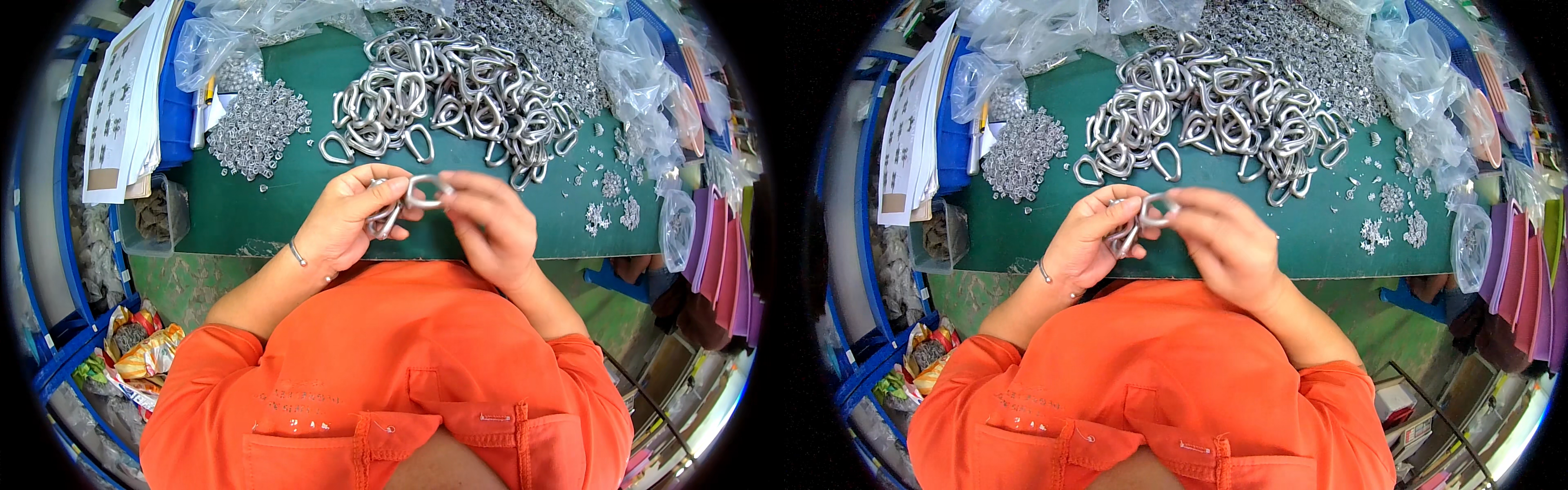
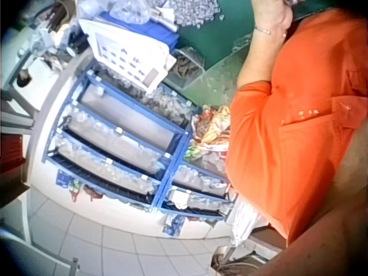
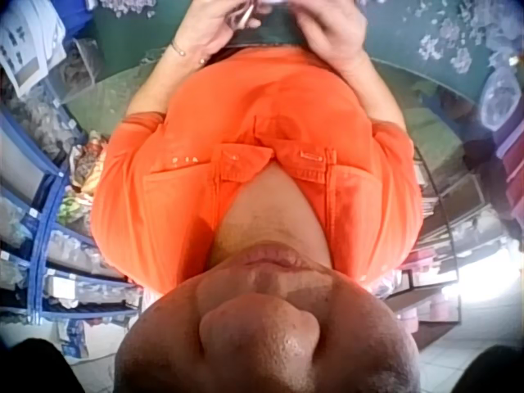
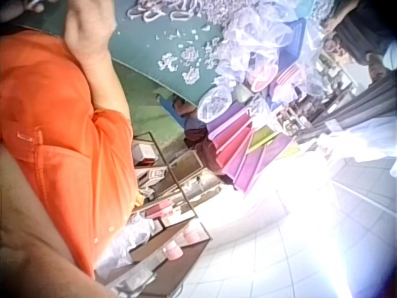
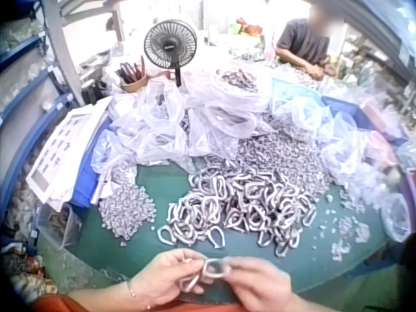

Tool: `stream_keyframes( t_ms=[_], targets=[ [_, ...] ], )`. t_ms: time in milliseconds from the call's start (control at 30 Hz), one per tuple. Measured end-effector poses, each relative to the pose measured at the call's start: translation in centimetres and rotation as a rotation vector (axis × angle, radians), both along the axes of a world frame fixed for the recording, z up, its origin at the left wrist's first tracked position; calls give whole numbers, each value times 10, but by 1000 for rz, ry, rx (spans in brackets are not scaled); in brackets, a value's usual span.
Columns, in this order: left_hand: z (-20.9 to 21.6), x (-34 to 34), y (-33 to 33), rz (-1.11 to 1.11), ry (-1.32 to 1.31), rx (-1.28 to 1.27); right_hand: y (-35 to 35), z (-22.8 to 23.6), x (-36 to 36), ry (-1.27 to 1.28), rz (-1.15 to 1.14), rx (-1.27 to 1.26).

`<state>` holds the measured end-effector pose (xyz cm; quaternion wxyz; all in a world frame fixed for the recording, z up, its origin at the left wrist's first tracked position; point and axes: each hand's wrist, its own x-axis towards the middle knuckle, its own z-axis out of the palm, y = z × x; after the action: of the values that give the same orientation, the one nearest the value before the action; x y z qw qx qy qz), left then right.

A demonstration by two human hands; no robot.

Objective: The person assembles metal shackles by hand at a workstation. They pick up a shackle, insert a pin through the holes, and secure it by threading a small nut onto the end.

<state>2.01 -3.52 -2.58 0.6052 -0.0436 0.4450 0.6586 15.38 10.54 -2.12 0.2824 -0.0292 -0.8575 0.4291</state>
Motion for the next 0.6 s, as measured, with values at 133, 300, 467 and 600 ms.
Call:
stream_keyframes(
  t_ms=[133, 300, 467, 600],
  targets=[
    [0, -2, -1, 29, -235, 44, -5, 3, -13, 61, 154, -3],
    [-11, -4, -9, -8, -251, 94, 12, -25, -38, -192, -128, 308],
    [-10, -7, -11, 18, -217, 57, 14, -30, -31, -274, -52, 177],
    [-7, -4, -6, 42, -97, -4, 13, -15, -12, -449, 145, -827]
  ],
)
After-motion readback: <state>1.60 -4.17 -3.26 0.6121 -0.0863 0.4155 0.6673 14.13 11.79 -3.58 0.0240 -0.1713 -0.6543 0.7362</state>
